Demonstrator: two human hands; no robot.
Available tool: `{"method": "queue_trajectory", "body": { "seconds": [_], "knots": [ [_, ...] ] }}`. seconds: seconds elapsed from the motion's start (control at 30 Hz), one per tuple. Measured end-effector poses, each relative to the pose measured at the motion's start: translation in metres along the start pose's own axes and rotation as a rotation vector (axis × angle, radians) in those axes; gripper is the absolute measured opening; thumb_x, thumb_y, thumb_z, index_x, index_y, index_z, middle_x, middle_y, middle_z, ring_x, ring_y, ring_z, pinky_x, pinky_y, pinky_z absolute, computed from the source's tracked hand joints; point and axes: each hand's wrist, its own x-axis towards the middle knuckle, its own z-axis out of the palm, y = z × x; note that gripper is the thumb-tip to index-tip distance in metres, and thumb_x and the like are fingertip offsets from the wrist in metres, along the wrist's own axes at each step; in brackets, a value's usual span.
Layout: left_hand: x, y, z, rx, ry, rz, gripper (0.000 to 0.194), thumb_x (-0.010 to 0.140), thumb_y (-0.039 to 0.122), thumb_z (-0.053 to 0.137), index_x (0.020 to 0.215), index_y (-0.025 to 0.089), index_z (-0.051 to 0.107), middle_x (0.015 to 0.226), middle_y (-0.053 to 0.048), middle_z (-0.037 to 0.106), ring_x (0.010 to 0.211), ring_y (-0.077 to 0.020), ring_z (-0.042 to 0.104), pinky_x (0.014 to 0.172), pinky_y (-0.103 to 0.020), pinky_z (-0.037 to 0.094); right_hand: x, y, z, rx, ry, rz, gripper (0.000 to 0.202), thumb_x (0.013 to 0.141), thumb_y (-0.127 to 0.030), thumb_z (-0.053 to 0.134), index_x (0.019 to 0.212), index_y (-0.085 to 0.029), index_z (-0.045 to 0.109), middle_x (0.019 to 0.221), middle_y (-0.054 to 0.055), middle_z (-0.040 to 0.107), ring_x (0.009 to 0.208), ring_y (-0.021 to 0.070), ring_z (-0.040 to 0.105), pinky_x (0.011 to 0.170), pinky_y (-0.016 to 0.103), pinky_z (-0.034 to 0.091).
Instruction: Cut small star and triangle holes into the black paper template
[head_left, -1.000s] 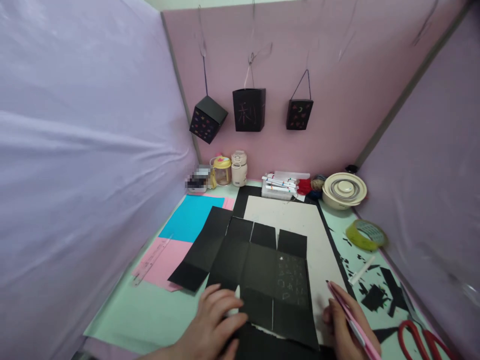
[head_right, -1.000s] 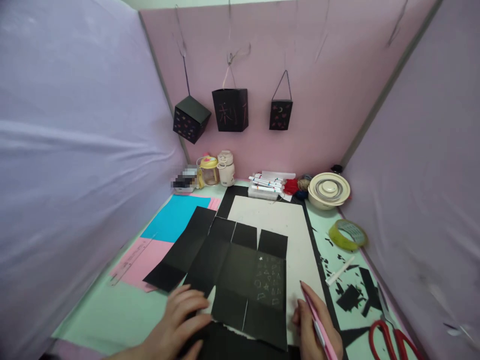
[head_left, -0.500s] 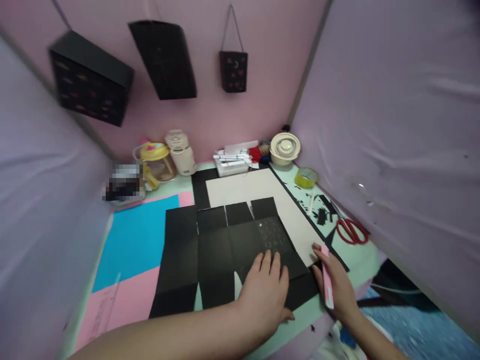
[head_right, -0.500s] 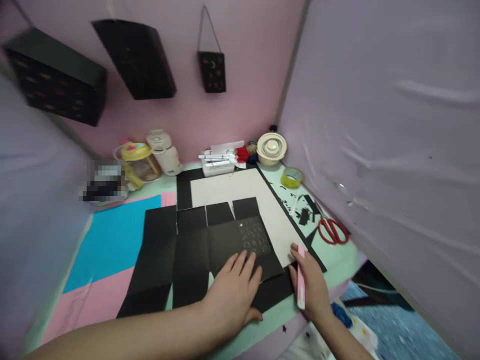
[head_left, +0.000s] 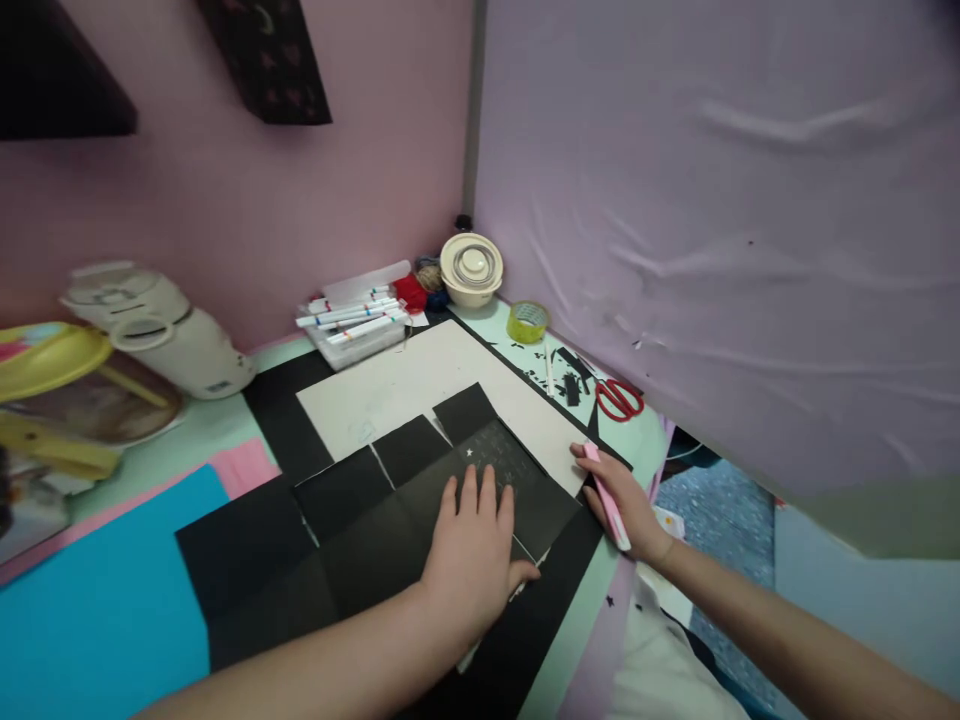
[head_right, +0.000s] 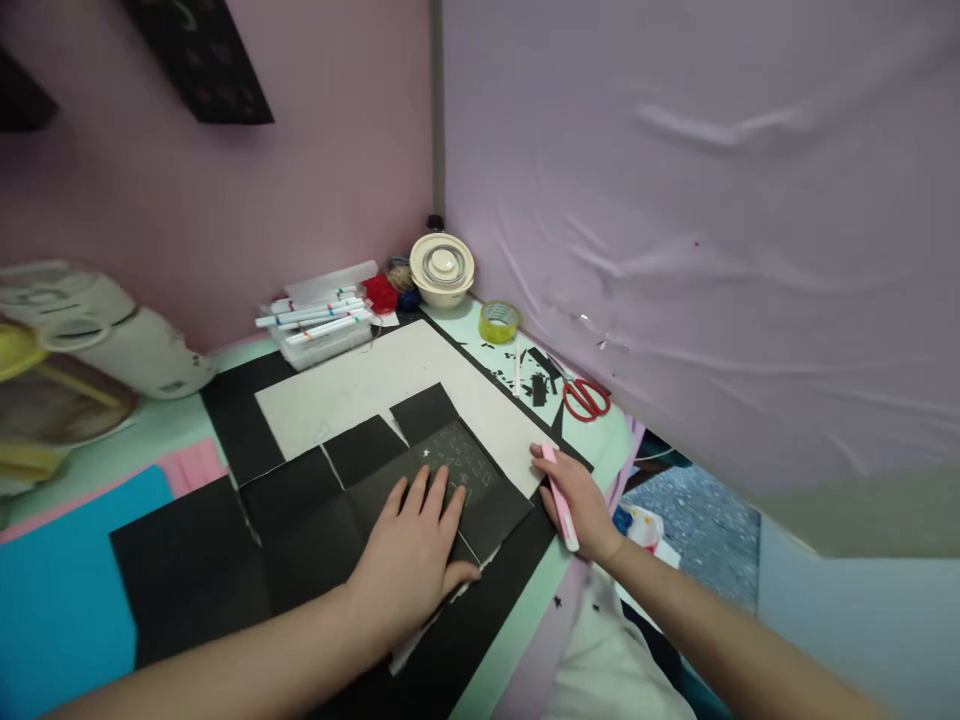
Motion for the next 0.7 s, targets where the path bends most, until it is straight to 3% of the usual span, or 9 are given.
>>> {"method": "queue_trajectory", "body": {
  "seconds": [0.2, 0.53, 0.7],
  "knots": [
    [0.004, -0.009, 0.006, -0.008, 0.032, 0.026, 0.083, 0.084, 0.072, 0.048, 0.144, 0.015, 0.046, 0.154, -0.020, 0.032, 0.141, -0.0436, 0.027, 0.112, -0.060, 0.026, 0.000, -0.001, -0.001, -0.007, -0.015, 0.003, 0.036, 0.093, -0.023, 0.048, 0.129, -0.024, 0.050, 0.138, 0.009, 0.057, 0.130, 0.0253, 0.050, 0.107, 0.048, 0.043],
    [0.002, -0.011, 0.009, 0.037, 0.059, -0.009, 0.076, 0.084, 0.060, 0.060, 0.145, 0.018, 0.045, 0.155, -0.019, 0.030, 0.141, -0.0457, 0.026, 0.109, -0.062, 0.028, 0.002, -0.003, -0.001, -0.011, 0.010, -0.028, 0.035, 0.094, -0.019, 0.046, 0.128, -0.025, 0.050, 0.137, 0.007, 0.057, 0.129, 0.0233, 0.050, 0.106, 0.044, 0.043],
    [0.002, -0.012, 0.017, 0.028, 0.109, -0.011, 0.077, 0.086, 0.068, 0.049, 0.146, 0.021, 0.043, 0.155, -0.017, 0.030, 0.142, -0.0436, 0.024, 0.111, -0.060, 0.026, -0.001, 0.000, 0.003, 0.030, 0.036, -0.035, 0.038, 0.094, -0.018, 0.048, 0.131, -0.027, 0.048, 0.138, 0.008, 0.056, 0.129, 0.0247, 0.049, 0.106, 0.046, 0.042]
  ]
}}
